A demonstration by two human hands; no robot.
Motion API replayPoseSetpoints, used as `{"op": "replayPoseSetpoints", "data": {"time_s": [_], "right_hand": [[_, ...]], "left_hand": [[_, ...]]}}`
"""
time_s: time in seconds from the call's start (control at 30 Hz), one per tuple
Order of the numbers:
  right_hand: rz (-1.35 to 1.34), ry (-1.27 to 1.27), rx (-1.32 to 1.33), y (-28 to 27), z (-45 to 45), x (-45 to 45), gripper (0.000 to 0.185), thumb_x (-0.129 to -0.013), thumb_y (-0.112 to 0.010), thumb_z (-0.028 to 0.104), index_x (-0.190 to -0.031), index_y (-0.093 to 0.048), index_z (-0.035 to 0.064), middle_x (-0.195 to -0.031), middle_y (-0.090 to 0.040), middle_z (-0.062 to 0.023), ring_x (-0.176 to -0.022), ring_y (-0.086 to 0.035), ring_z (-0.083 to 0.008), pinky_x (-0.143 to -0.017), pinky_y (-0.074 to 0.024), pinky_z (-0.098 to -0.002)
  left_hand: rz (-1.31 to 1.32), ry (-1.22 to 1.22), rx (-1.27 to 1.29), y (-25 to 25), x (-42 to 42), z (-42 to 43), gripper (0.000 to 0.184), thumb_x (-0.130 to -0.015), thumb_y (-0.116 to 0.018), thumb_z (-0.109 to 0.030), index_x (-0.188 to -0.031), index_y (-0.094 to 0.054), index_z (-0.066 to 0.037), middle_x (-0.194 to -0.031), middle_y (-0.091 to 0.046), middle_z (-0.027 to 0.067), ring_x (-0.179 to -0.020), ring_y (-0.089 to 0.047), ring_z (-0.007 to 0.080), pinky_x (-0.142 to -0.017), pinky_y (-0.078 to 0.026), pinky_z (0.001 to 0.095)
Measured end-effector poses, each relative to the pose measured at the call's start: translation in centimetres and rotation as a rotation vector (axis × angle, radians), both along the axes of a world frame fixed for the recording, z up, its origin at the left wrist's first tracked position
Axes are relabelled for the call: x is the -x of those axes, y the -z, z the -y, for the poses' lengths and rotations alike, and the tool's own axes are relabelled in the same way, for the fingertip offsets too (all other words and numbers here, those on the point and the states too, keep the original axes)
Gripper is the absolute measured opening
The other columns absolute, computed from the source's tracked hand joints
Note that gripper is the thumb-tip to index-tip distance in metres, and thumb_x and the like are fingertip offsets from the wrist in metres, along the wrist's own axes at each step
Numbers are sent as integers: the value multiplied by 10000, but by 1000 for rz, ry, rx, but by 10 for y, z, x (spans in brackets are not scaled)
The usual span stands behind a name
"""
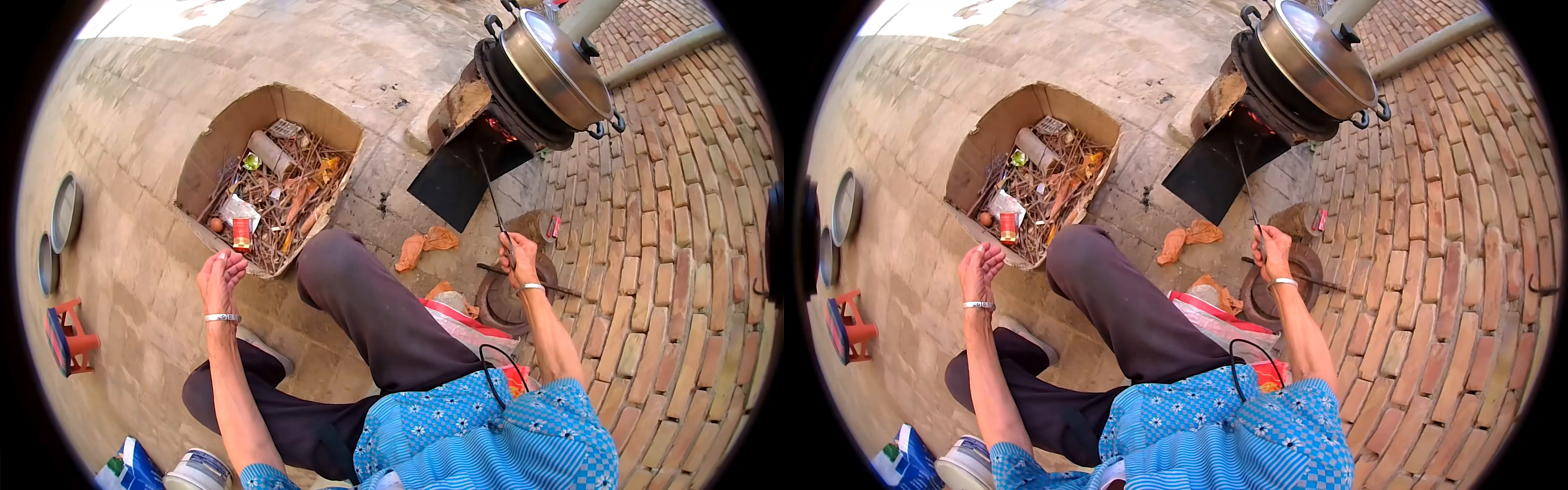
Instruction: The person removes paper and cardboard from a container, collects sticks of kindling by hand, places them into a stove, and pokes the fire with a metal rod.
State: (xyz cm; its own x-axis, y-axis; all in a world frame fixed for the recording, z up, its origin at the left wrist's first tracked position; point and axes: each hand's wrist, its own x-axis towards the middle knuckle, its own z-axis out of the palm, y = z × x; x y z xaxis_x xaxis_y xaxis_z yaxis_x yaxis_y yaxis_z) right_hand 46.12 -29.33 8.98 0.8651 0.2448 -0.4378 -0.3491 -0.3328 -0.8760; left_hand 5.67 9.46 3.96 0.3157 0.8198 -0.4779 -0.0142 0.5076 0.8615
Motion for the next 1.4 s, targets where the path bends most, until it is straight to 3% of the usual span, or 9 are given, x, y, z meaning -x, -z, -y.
{"op": "replayPoseSetpoints", "data": {"time_s": [0.5,0.67,1.0,1.17,1.27,1.4], "right_hand": [[-36,116,-172,6,-36,-62,236,-859,-673,224,-920,-588,12,-636,-532,-38,-433,-439,-95,-363,-293,-223],[-171,88,-265,-28,-35,-24,259,-885,-653,227,-984,-592,-5,-672,-534,-42,-435,-408,-80,-371,-281,-210],[-482,72,-548,-10,-40,-11,277,-900,-642,234,-1029,-554,4,-707,-505,-11,-453,-383,-59,-385,-289,-205],[-419,61,-466,-8,-49,-9,269,-882,-660,230,-994,-557,7,-697,-512,-18,-449,-389,-66,-384,-292,-212],[-263,115,-258,-10,-49,-31,266,-865,-679,234,-960,-565,14,-679,-527,-22,-437,-387,-70,-377,-290,-222],[-176,199,-268,-10,-37,-70,231,-869,-667,214,-943,-565,20,-666,-529,-18,-443,-401,-69,-375,-286,-218]], "left_hand": [[21,-19,-4,-2,3,1,331,-951,-518,-222,-1123,-541,60,-974,-657,161,-840,-670,236,-752,-546,324],[33,-16,-4,3,2,0,339,-948,-530,-230,-1123,-542,60,-979,-657,165,-841,-671,238,-751,-547,322],[7,-14,5,-1,0,1,305,-942,-545,-213,-1112,-555,40,-938,-661,128,-809,-666,202,-736,-535,289],[11,-19,8,1,2,-1,307,-942,-546,-213,-1112,-558,42,-937,-661,128,-809,-667,203,-738,-536,289],[26,-18,-1,-1,3,-1,311,-945,-544,-215,-1114,-559,46,-940,-661,129,-809,-666,203,-739,-536,288],[47,-34,-14,-6,2,0,317,-948,-541,-215,-1119,-556,51,-951,-660,133,-814,-663,200,-744,-535,288]]}}
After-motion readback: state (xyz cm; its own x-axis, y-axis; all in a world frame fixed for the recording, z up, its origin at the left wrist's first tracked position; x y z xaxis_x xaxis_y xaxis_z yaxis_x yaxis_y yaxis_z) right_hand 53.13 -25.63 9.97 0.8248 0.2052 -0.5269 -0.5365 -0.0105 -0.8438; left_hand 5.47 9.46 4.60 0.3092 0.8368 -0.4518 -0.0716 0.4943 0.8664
